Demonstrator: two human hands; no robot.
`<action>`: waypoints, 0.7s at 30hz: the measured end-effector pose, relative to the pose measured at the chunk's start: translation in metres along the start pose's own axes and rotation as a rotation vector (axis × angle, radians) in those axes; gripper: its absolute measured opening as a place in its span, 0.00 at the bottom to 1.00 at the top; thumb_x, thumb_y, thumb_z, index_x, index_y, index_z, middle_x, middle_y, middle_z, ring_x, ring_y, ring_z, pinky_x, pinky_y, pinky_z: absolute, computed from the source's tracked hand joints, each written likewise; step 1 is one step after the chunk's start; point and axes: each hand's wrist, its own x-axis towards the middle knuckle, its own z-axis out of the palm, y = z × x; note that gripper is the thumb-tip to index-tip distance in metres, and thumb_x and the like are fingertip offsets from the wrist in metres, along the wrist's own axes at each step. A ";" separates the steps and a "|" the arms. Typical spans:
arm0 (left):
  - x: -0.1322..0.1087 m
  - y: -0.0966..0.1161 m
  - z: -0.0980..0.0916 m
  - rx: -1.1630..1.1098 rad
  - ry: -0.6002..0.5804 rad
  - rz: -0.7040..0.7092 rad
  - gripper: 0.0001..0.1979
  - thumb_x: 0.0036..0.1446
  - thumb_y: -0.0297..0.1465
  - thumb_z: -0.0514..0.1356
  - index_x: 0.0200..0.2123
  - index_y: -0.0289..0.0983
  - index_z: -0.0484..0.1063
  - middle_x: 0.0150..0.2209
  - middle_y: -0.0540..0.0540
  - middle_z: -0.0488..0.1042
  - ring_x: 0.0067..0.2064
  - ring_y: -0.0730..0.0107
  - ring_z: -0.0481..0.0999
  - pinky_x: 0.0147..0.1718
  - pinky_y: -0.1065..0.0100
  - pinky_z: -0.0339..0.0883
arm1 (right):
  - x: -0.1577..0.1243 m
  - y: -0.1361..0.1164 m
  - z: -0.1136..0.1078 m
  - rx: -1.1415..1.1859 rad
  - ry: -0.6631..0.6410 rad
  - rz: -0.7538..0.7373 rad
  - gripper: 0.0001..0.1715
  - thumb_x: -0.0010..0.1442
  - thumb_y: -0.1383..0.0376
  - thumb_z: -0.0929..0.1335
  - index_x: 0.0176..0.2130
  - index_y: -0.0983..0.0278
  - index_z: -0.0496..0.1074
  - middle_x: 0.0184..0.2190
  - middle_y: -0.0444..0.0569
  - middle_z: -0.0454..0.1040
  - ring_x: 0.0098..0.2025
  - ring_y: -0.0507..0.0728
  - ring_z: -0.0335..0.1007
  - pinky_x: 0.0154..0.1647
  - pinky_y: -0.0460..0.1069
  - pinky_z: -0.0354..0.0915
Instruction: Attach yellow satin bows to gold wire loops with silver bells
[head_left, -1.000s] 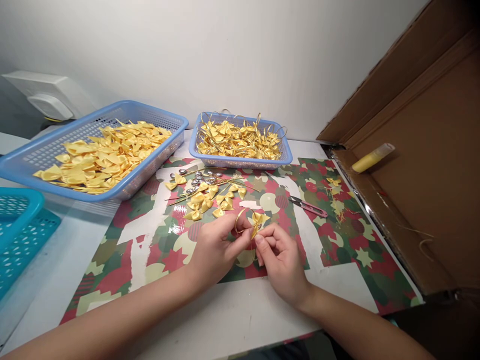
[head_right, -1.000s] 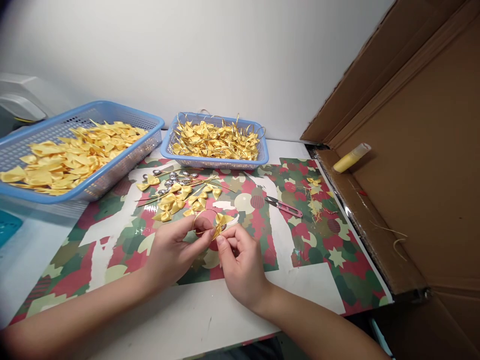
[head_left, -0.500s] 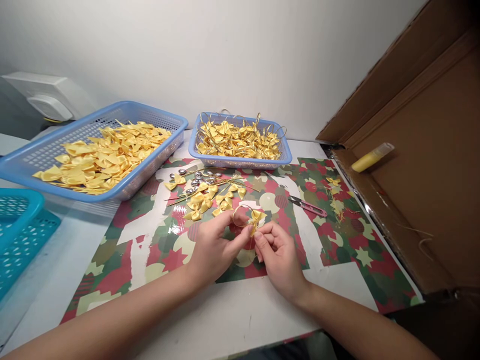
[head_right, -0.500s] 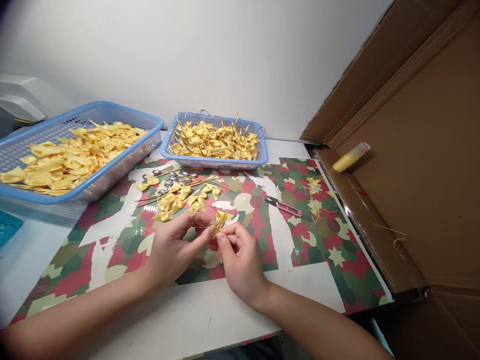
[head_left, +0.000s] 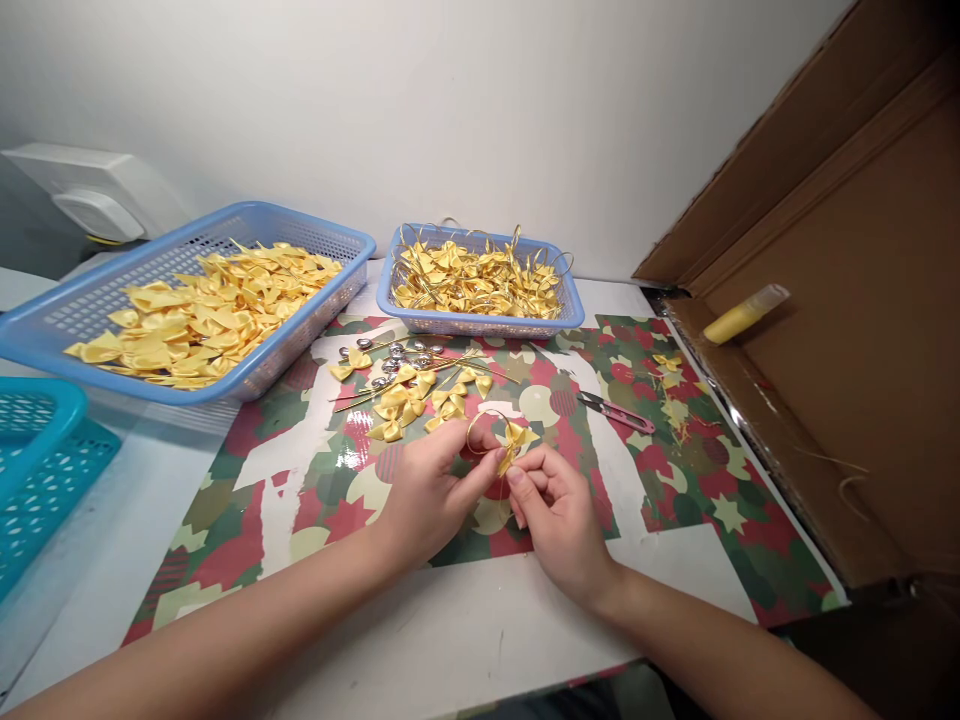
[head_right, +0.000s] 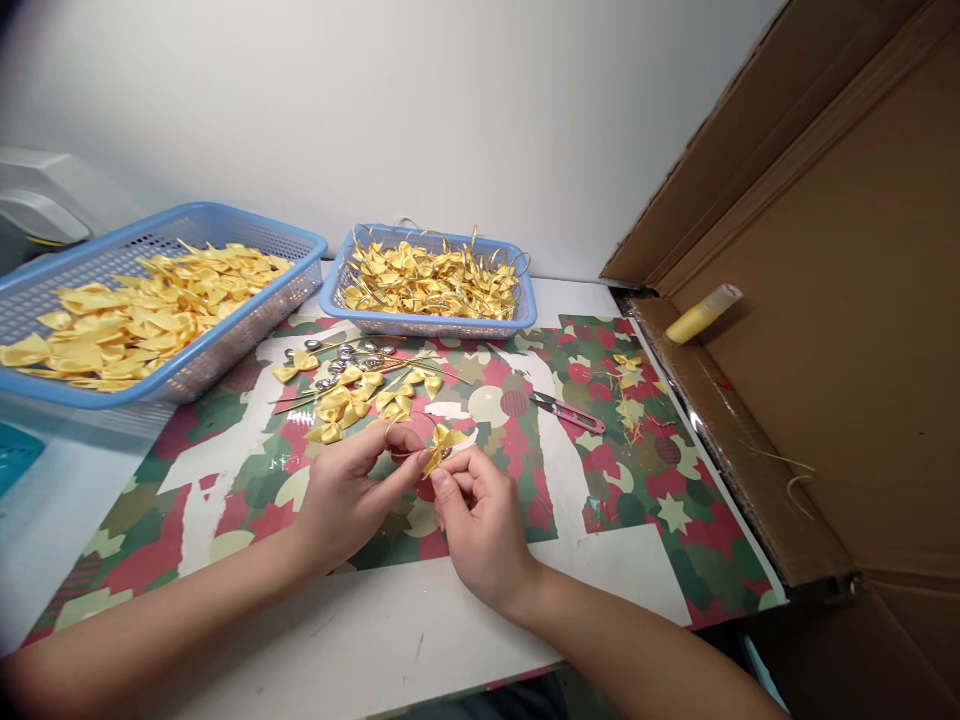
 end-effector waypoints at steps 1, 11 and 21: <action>0.000 0.000 0.000 0.004 -0.005 0.011 0.05 0.58 0.25 0.59 0.29 0.37 0.69 0.25 0.51 0.73 0.27 0.75 0.71 0.26 0.74 0.66 | 0.000 0.000 0.000 -0.001 0.000 0.001 0.15 0.65 0.56 0.63 0.30 0.62 0.61 0.16 0.36 0.58 0.18 0.48 0.51 0.20 0.45 0.51; -0.001 0.002 0.002 0.017 -0.012 0.014 0.07 0.58 0.24 0.58 0.28 0.37 0.67 0.24 0.52 0.71 0.26 0.75 0.69 0.24 0.73 0.63 | 0.000 0.000 0.002 0.037 0.024 0.016 0.16 0.65 0.54 0.63 0.31 0.61 0.61 0.16 0.35 0.57 0.19 0.48 0.51 0.20 0.44 0.51; -0.001 0.004 0.004 0.012 -0.018 0.009 0.07 0.58 0.24 0.58 0.27 0.37 0.67 0.23 0.53 0.70 0.25 0.75 0.68 0.24 0.73 0.63 | 0.001 -0.001 0.003 0.067 0.049 0.040 0.18 0.63 0.52 0.65 0.30 0.62 0.62 0.16 0.35 0.56 0.19 0.48 0.49 0.20 0.44 0.49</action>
